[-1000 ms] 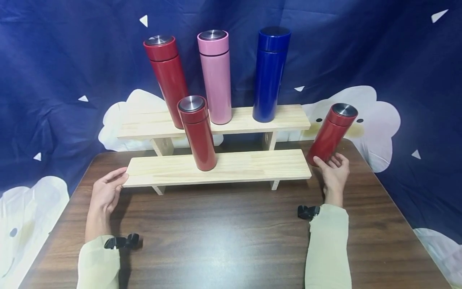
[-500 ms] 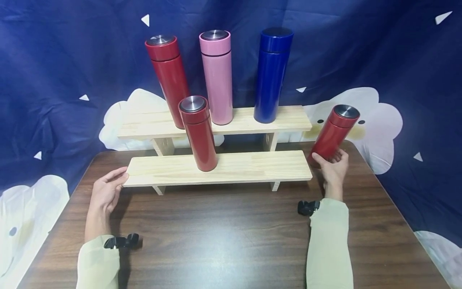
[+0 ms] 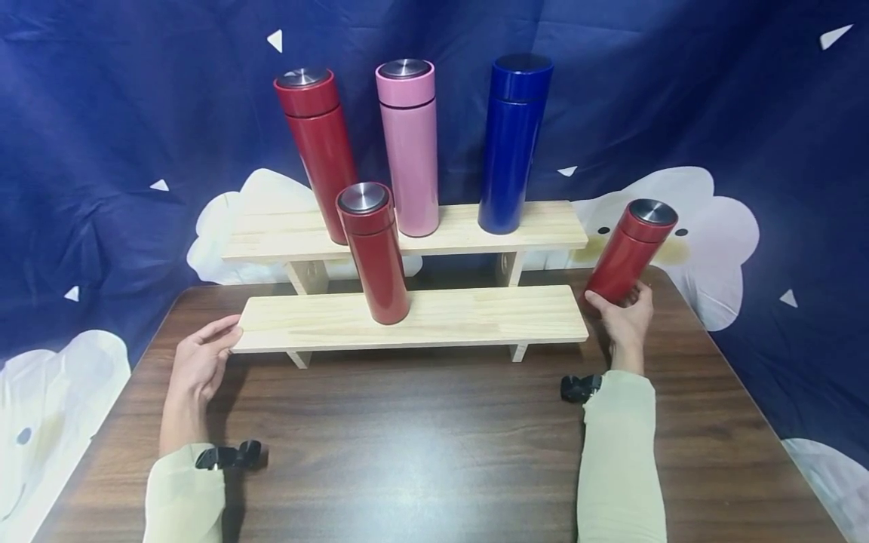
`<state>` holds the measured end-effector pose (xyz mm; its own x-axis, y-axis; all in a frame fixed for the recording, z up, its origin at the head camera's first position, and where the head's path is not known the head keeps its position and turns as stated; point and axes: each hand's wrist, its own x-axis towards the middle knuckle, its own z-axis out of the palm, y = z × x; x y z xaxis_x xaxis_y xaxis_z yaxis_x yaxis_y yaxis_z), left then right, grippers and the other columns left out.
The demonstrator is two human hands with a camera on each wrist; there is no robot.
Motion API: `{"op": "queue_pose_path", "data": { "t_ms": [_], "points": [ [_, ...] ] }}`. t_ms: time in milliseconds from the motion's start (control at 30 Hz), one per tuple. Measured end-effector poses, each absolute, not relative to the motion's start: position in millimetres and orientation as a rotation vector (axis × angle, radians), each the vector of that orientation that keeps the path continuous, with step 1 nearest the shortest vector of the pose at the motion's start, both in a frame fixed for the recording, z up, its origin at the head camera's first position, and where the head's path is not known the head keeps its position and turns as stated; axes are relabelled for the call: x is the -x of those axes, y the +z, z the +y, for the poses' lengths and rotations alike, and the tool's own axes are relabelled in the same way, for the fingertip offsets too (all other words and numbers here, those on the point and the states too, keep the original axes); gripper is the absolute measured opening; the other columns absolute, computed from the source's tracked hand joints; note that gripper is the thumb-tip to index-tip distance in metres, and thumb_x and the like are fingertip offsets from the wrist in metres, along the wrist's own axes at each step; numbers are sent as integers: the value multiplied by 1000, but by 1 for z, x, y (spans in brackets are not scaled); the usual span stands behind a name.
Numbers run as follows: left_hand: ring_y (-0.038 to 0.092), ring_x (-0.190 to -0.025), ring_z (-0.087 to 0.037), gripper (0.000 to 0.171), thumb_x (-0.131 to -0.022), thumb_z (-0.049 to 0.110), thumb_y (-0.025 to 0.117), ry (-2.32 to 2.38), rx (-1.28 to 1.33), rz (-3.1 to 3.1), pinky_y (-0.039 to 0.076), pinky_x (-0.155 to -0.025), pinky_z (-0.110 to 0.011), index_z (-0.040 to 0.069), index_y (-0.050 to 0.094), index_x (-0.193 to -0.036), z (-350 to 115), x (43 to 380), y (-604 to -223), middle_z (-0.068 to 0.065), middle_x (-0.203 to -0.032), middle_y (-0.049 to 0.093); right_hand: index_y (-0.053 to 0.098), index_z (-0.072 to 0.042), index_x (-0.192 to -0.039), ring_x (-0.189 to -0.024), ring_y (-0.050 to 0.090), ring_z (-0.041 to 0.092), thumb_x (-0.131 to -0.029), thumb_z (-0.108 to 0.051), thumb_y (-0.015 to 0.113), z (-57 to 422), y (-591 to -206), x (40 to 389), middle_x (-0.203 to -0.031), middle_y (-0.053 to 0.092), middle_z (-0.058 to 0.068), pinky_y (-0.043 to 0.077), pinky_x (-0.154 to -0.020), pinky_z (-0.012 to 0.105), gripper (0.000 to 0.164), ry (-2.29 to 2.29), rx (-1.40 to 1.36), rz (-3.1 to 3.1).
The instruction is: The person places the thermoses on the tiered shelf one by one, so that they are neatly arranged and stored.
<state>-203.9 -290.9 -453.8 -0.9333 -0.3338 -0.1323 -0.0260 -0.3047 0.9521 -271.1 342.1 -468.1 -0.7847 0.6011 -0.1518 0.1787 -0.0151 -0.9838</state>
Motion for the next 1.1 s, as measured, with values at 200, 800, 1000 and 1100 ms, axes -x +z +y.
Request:
{"op": "queue_pose_path", "data": {
  "t_ms": [200, 800, 1000, 1100],
  "points": [
    [61, -82, -10, 22, -90, -13, 67, -2327, -474, -1754, 50, -71, -17, 2, 76, -103, -289, 204, -454, -2, -90, 67, 40, -24, -154, -134, 47, 21, -83, -9, 83, 345, -470, 267, -154, 45, 6, 40, -111, 40, 85, 1885, 841, -1899],
    [61, -82, -10, 22, -90, -13, 68, -2325, -471, -1743, 50, -70, -16, 3, 77, -104, -291, 204, -454, -2, -92, 67, 52, -27, -146, -127, 50, 15, -78, -13, 90, 338, -454, 248, -141, 52, 1, 37, -114, 39, 79, 2006, 828, -1760],
    [59, -77, -9, 24, -89, -14, 67, -2319, -470, -1735, 47, -65, -15, 5, 78, -100, -290, 205, -453, -1, -88, 67, 51, -27, -146, -125, 50, 16, -79, -17, 89, 337, -449, 241, -142, 50, 2, 38, -112, 39, 78, 2012, 819, -1763],
    [58, -75, -8, 25, -90, -14, 66, -2325, -470, -1731, 45, -62, -14, 7, 78, -97, -290, 205, -454, -1, -86, 67, 53, -26, -145, -120, 54, 16, -79, -16, 89, 336, -446, 238, -140, 52, 4, 49, -100, 33, 76, 2038, 808, -1742]
  ]
}}
